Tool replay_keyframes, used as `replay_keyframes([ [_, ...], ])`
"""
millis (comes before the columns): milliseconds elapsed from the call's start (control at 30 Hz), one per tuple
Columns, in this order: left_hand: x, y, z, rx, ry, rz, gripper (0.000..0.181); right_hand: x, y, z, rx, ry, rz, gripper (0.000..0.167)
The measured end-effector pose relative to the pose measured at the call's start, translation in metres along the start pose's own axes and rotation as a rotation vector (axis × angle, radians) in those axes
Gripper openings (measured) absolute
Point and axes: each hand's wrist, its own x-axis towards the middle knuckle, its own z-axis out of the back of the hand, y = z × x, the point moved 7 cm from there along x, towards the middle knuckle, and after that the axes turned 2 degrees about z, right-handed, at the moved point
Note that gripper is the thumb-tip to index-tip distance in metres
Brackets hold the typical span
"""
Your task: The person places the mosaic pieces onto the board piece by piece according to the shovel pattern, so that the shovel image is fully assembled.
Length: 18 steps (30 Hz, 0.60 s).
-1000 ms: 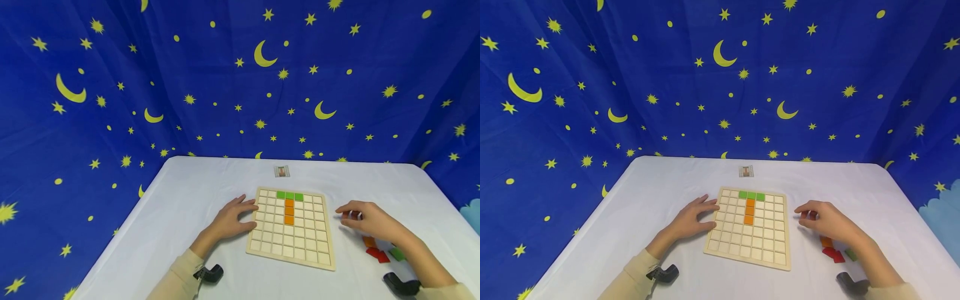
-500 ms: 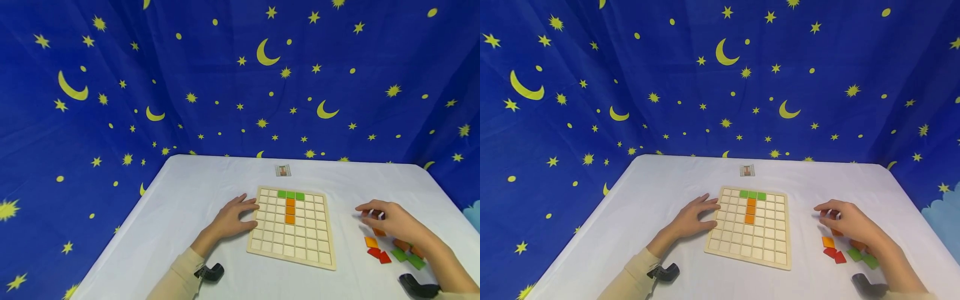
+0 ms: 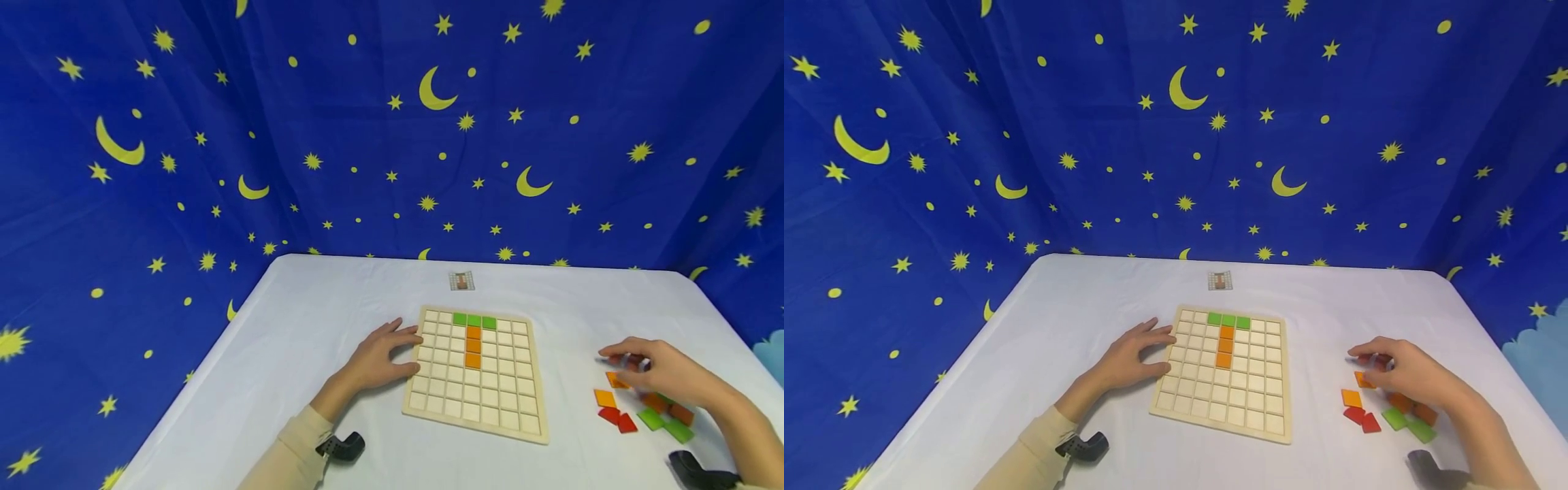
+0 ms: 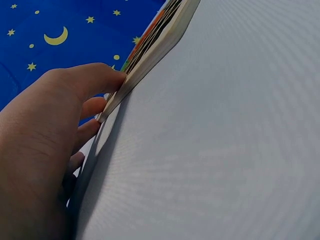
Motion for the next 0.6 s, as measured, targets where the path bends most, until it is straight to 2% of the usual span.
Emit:
replay_keyframes([
  [233,-0.003,0.002,0.000,0.003,-0.004,-0.001,0.053,-0.003,-0.010,-0.002,0.023,0.054,-0.012,0.041],
  [367,-0.003,0.003,-0.001,0.002,0.004,0.010,0.054,-0.003,-0.015,-0.005,0.023,0.085,-0.046,0.044],
  [600,-0.002,0.002,-0.001,0.003,0.005,0.012,0.055,-0.004,-0.019,-0.006,-0.008,0.095,-0.063,0.039],
])
